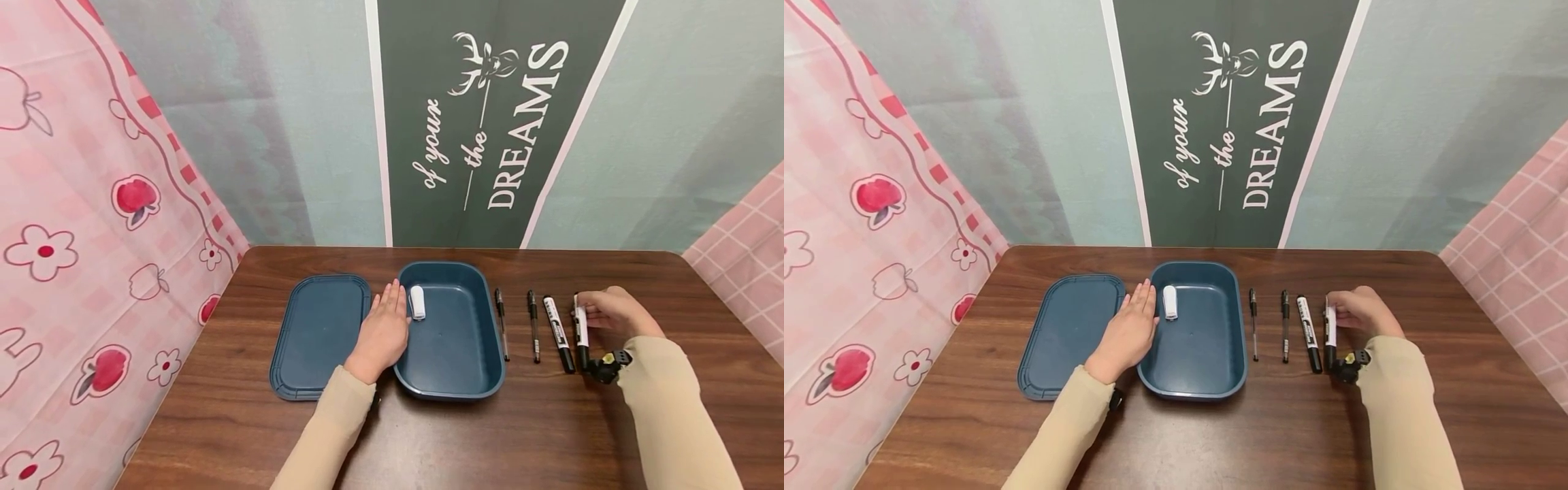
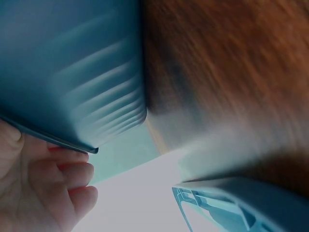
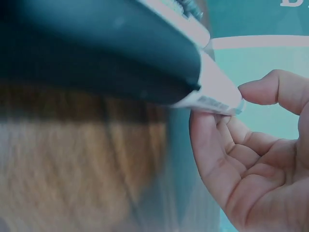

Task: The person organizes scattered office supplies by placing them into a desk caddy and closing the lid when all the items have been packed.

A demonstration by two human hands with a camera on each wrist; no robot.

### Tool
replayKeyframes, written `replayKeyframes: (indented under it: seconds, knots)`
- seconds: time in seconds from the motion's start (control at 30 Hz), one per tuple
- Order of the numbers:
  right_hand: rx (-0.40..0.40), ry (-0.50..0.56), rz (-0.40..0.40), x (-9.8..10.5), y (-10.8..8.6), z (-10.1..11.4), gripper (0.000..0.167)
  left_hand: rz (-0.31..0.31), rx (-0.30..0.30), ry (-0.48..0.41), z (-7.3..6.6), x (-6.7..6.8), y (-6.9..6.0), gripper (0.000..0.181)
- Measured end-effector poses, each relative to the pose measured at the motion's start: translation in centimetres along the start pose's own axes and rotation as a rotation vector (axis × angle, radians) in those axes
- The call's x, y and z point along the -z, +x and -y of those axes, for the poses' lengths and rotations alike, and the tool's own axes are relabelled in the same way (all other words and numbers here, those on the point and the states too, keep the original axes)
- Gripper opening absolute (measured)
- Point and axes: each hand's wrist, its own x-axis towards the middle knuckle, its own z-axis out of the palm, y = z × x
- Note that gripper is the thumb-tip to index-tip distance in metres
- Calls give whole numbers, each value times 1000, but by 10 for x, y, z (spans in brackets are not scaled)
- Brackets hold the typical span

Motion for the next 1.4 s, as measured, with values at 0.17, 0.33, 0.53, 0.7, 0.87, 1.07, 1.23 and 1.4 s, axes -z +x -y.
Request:
replayKeyframes:
  seconds: [0.17,0.33,0.53,0.7,0.87,1.07,1.23,1.4]
  knots:
    - [24,43,0,-9,-5,8,20,18,2,-3,0,-4,-3,53]
    - [63,134,-4,-26,-6,23,19,37,12,15,6,-9,-2,53]
    - [105,329,36,-47,-4,58,29,52,22,31,15,-9,8,54]
    - [143,379,46,-63,-8,101,31,56,16,50,18,5,24,55]
    - [161,391,46,-85,-10,135,20,63,15,61,18,16,32,55]
    - [163,274,30,-120,-7,149,15,94,19,53,14,15,25,55]
    - [139,236,32,-147,-3,148,16,108,20,44,10,9,15,56]
    - [116,166,24,-167,-1,142,23,133,27,21,4,4,4,56]
